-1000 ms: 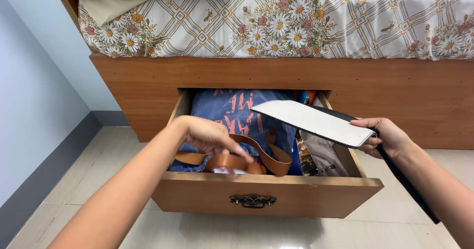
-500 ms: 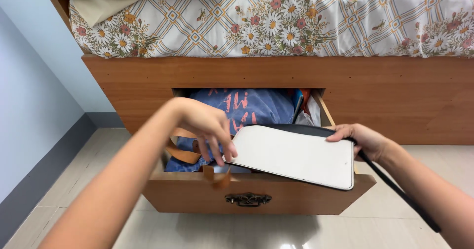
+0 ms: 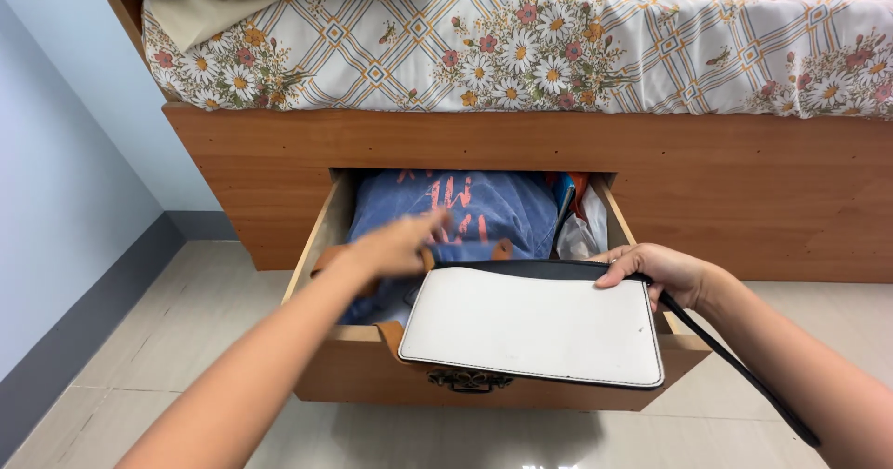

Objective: Organizes items, bags, and containers inside storage drawers located under a bed.

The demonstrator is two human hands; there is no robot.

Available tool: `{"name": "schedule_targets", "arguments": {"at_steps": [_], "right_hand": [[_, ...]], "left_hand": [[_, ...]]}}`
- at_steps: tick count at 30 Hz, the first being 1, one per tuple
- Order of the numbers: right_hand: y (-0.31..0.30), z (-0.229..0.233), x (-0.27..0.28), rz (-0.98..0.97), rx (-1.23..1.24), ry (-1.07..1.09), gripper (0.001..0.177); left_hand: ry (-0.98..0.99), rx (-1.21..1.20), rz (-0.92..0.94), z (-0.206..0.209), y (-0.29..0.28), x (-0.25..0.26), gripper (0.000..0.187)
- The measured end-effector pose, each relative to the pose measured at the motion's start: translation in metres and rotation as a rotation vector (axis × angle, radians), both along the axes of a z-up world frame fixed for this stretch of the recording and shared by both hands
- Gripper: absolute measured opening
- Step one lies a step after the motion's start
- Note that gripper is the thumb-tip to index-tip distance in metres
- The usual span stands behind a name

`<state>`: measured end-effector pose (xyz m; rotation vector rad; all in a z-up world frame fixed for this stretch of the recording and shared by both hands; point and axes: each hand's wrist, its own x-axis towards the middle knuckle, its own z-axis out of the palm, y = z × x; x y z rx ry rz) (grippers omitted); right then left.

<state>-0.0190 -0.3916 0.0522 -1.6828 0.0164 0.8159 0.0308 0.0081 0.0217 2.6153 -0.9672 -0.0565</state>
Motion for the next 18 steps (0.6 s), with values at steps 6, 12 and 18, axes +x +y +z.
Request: {"name": "schedule_targets", "arguments": {"at_steps": [6,12,18], "right_hand": [[0.015,-0.021,-0.008,-0.088,0.050,0.099,0.052],[0.009,-0.054,0.015,-0.095,0.147,0.190,0.049],[0.000,-0.031,-0.003,0.005,0.452,0.301,0.058]], "left_hand": [[-0.199,-0.417,0.130,-0.004,0.032,0.026,0.020],[0.048,-0.361,0.431,0.053,-0.009,-0.022,0.031],[0.063,-0.267,0.496,0.001,-0.006,0.043,0.041]]}}
